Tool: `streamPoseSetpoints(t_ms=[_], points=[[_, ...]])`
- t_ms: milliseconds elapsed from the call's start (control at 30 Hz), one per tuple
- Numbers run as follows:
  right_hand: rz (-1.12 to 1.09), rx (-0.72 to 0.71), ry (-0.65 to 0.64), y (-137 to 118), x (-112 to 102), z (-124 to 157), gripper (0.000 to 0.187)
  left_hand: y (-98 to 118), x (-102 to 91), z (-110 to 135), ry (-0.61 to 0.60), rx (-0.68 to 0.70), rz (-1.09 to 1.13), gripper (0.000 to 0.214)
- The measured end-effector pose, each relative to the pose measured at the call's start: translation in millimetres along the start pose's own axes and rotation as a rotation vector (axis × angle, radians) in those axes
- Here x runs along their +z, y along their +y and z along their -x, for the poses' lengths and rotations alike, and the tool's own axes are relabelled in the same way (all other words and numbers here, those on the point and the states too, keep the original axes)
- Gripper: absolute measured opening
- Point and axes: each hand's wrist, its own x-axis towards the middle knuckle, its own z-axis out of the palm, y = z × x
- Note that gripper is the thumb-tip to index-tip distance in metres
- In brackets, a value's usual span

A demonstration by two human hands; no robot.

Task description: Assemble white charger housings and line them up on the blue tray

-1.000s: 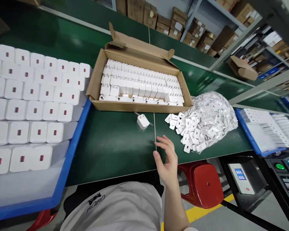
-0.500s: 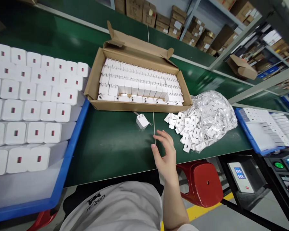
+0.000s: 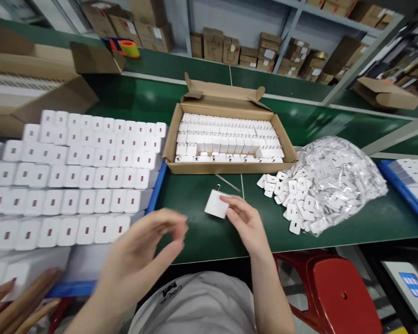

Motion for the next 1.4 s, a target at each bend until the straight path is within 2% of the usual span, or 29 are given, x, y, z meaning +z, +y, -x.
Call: streamPoseSetpoints(t_ms=[100,167,267,367,467,600,667,767,833,900,1000,1133,1300,1400], points=[[-0.365,0.128,-0.119,-10,1,11,0.028,-10,0.8,-8,-0.13,0.037,-0.213,0.05],[-0.502,0.21,-0.18,-13,7,17,0.032,-17,2.7,-10,-0.186,0.001,-0.224,0.064],[-0.643,0.312,-0.211,-14,18,21,0.037,-23,2.4,-8,-0.198,-0.062,-0.177,0.066],[-0.689,0.336,-0.227,-12,29,23,0.04,-24,-1.0,-6,-0.157,-0.102,-0.106,0.063],[-0.609,0.277,-0.279,-11,33,25,0.043,-23,-4.3,-7,-0.105,-0.156,0.008,0.062],[-0.298,0.124,-0.308,-10,28,29,0.04,-21,-6.6,-8,-0.077,-0.181,0.118,0.06],[-0.104,0.012,-0.232,-11,25,29,0.036,-19,-7.2,-8,-0.101,-0.201,0.175,0.059],[0.123,-0.171,-0.122,-16,21,27,0.047,-17,-7.9,-9,-0.174,-0.267,0.218,0.058],[0.231,-0.268,-0.15,-20,20,24,0.055,-17,-8.4,-9,-0.226,-0.306,0.215,0.059],[0.317,-0.34,-0.235,-23,21,20,0.057,-19,-9.0,-9,-0.253,-0.318,0.204,0.061],[0.349,-0.393,-0.267,-23,22,17,0.051,-21,-9.9,-10,-0.259,-0.314,0.177,0.059],[0.291,-0.404,-0.128,-20,22,19,0.042,-20,-10.7,-11,-0.253,-0.299,0.147,0.045],[0.331,-0.431,-0.077,-18,21,22,0.044,-19,-7.9,-8,-0.401,-0.288,0.209,0.04],[0.351,-0.46,-0.074,-19,22,23,0.044,-22,-5.4,-10,-0.413,-0.265,0.231,0.036]])
